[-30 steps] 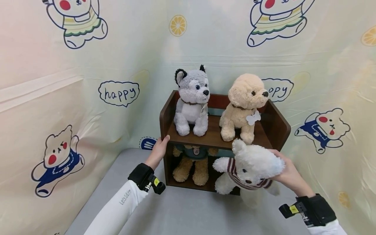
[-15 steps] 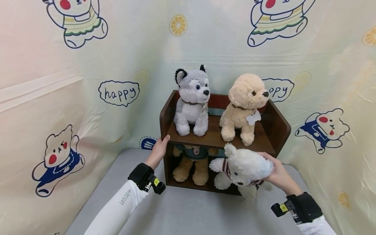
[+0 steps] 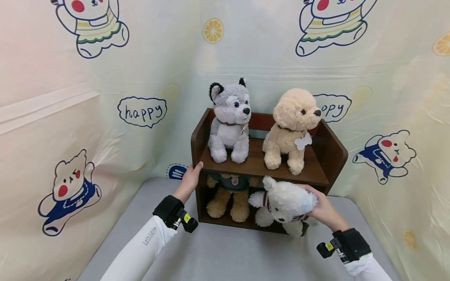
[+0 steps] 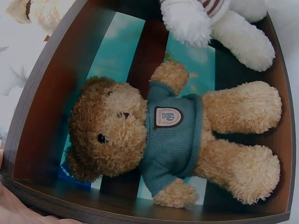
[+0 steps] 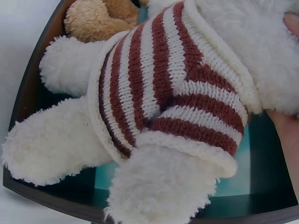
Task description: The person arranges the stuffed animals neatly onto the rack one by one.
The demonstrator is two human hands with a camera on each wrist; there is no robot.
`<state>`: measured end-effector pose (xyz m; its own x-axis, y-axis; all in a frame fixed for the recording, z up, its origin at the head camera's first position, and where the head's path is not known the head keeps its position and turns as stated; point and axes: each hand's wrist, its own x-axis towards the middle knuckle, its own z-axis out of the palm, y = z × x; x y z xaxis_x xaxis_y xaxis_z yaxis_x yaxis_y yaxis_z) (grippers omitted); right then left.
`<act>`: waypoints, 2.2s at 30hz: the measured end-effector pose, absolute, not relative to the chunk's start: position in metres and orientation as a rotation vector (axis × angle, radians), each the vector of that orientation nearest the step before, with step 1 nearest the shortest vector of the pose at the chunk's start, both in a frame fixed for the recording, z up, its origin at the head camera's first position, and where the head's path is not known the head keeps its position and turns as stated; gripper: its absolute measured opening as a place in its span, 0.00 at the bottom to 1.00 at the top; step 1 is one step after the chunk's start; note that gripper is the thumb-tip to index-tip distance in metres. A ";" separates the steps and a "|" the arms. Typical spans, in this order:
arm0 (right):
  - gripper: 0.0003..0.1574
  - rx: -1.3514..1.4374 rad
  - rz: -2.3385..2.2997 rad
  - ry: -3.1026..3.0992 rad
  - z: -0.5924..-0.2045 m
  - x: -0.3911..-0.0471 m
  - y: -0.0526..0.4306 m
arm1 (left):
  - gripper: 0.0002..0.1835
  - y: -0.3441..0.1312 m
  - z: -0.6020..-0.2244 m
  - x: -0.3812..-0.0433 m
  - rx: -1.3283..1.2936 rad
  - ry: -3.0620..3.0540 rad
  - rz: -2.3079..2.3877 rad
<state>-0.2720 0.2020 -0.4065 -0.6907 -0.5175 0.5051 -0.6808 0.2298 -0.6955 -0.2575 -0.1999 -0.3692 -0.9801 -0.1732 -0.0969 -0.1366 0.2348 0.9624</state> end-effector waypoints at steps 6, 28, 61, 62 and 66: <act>0.35 1.045 1.453 -2.365 -0.414 -0.281 0.203 | 0.34 -0.200 -0.369 -0.258 0.308 -2.447 -1.901; 0.39 0.409 1.526 -2.659 -0.439 -0.314 0.195 | 0.35 -0.198 -0.369 -0.259 0.312 -2.461 -1.875; 0.38 0.218 1.956 -2.536 -0.470 -0.330 0.177 | 0.34 -0.200 -0.370 -0.259 0.323 -2.454 -1.881; 0.39 0.214 1.960 -2.548 -0.470 -0.330 0.177 | 0.35 -0.200 -0.370 -0.259 0.328 -2.455 -1.879; 0.42 0.198 1.983 -2.586 -0.470 -0.329 0.177 | 0.35 -0.199 -0.369 -0.259 0.334 -2.458 -1.869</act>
